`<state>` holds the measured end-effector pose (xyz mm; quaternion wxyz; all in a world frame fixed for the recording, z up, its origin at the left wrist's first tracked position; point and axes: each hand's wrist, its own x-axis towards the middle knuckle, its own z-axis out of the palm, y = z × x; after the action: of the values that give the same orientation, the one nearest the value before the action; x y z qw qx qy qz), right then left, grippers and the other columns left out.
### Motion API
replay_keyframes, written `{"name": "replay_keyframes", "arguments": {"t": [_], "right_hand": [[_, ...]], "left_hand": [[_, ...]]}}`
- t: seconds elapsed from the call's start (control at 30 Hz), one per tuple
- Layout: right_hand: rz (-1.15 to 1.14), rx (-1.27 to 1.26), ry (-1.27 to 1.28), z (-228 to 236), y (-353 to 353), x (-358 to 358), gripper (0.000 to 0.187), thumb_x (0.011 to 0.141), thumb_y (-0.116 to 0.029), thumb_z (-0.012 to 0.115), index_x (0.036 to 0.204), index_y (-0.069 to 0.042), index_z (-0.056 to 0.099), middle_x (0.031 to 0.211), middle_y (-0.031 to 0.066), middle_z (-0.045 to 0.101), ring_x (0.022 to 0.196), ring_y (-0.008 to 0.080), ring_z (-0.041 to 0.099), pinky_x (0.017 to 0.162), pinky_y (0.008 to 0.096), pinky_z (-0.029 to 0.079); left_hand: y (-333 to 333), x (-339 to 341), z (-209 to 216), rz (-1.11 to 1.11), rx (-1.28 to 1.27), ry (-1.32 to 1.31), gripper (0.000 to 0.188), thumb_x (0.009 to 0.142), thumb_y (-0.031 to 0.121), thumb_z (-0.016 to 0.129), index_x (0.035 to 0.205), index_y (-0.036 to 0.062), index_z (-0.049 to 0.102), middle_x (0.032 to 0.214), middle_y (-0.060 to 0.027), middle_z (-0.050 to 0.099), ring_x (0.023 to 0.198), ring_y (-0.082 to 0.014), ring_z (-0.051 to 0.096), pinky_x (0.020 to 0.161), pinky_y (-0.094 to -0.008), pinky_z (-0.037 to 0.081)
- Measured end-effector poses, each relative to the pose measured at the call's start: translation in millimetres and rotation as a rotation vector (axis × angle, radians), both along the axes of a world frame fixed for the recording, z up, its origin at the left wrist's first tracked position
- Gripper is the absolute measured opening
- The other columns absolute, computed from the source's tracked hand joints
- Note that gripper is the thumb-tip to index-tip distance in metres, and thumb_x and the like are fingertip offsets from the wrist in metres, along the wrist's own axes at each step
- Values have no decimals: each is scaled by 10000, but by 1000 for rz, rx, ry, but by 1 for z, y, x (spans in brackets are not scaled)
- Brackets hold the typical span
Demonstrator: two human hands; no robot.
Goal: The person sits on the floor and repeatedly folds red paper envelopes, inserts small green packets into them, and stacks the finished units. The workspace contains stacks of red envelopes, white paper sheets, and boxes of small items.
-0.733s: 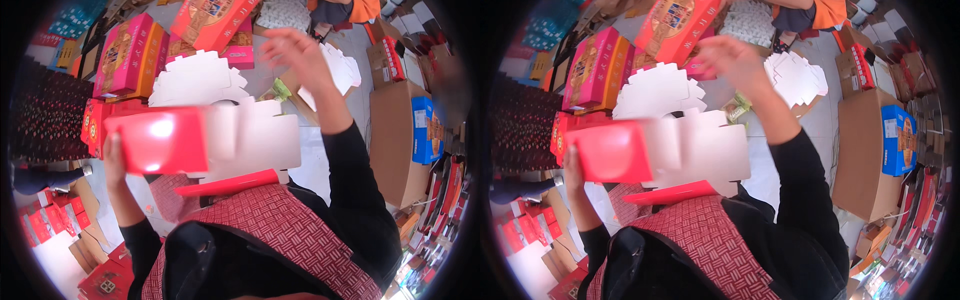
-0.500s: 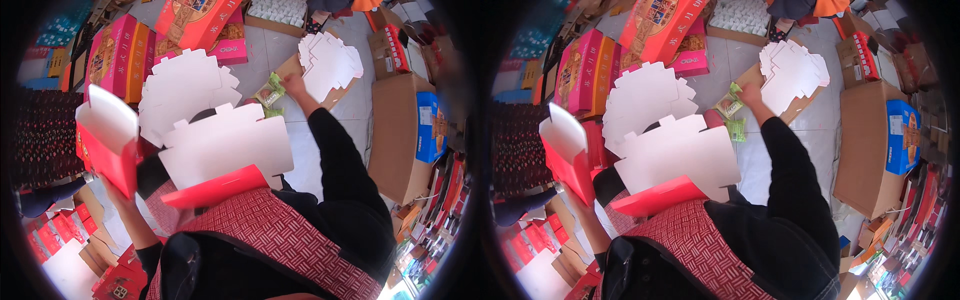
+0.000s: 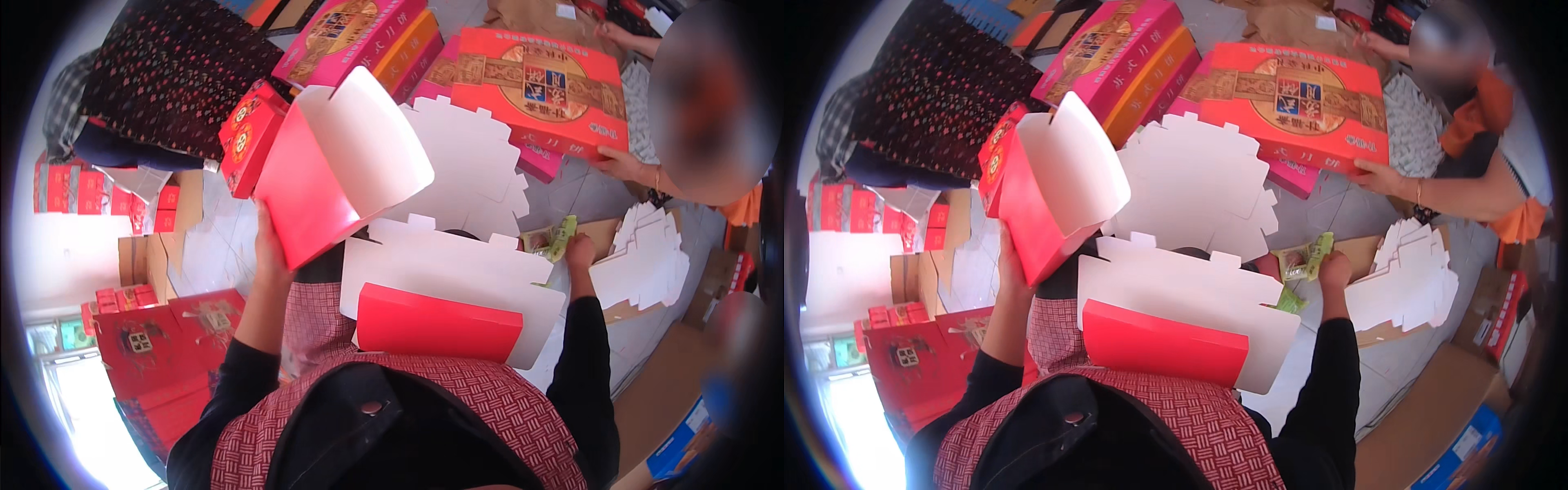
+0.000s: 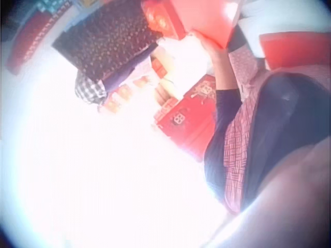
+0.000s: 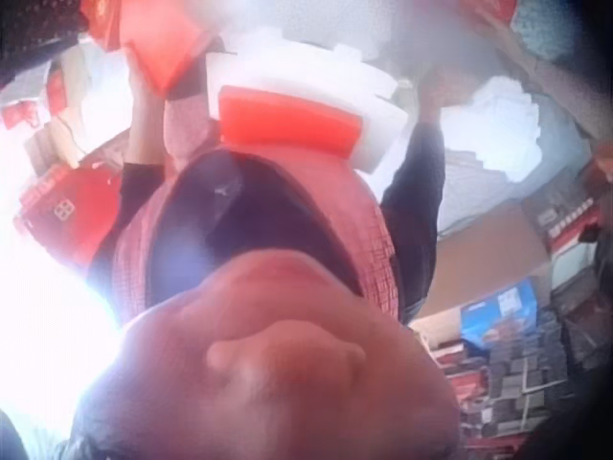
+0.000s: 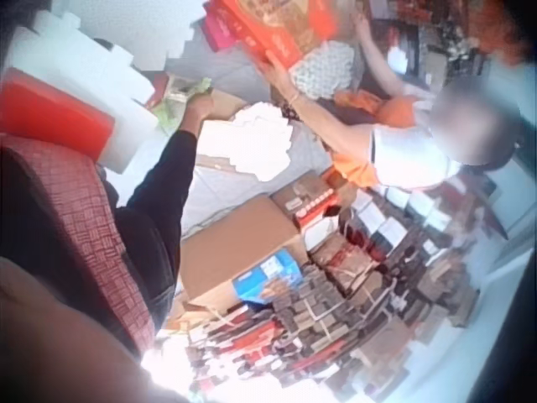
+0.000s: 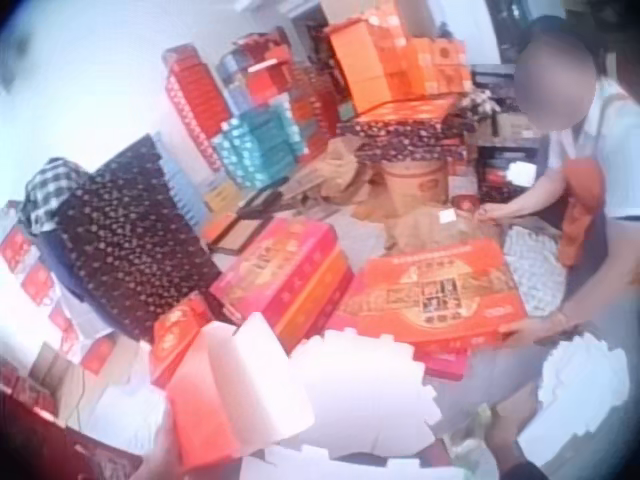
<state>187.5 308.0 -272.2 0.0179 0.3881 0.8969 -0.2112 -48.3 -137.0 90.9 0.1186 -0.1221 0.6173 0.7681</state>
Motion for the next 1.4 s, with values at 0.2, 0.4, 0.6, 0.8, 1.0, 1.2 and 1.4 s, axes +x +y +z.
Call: {"name": "replay_keyframes", "arguments": {"t": [0.2,0.4,0.6,0.8,1.0,1.2,1.4], "right_hand": [[83,-151,774,260,37,-48,123,845,-82,588,767,12,580,698,53,579,639,117,539,601,252,432],[386,-588,1249,449,-89,-79,70,877,-19,546,811,7,544,866,-6,541,723,44,478,654,179,400],[519,-579,865,466,-179,-96,84,862,-30,548,786,7,548,851,36,560,698,74,506,591,221,408],[560,50,1092,494,-217,-111,258,875,-178,569,1082,-24,562,1143,133,533,946,194,563,755,296,463],[526,-667,1120,441,-290,-103,830,834,-102,599,1436,-45,30,1350,178,308,1137,282,464,892,390,446],[496,-821,1168,428,-299,-90,826,799,38,525,1439,-50,11,1266,149,364,1087,222,485,890,326,436],[467,-1008,923,388,-317,-62,777,775,-20,527,1431,-36,111,1175,111,428,1018,186,501,887,316,419]], "left_hand": [[35,22,-27,-24,60,97,569,955,466,338,1262,-9,405,1212,-123,520,1062,-198,554,885,-332,480],[21,23,-20,-75,162,57,600,945,489,351,1232,-30,439,1168,-128,549,1025,-197,573,859,-321,488],[1,35,-27,-140,363,79,591,946,487,331,1303,18,376,1269,-127,490,1124,-224,527,924,-359,465],[-5,49,-21,-98,623,84,601,961,474,279,1293,-18,377,1253,-121,501,1110,-221,531,930,-351,452],[7,79,-13,-135,793,136,547,958,417,370,1339,28,321,1335,-106,413,1224,-218,428,1004,-381,378],[-55,102,-31,-286,668,407,696,889,397,536,1408,73,205,1384,-122,339,1227,-256,408,1030,-406,324],[-82,77,-3,-479,275,496,550,933,262,490,1394,54,275,1371,-125,359,1193,-208,434,976,-348,380]]}}
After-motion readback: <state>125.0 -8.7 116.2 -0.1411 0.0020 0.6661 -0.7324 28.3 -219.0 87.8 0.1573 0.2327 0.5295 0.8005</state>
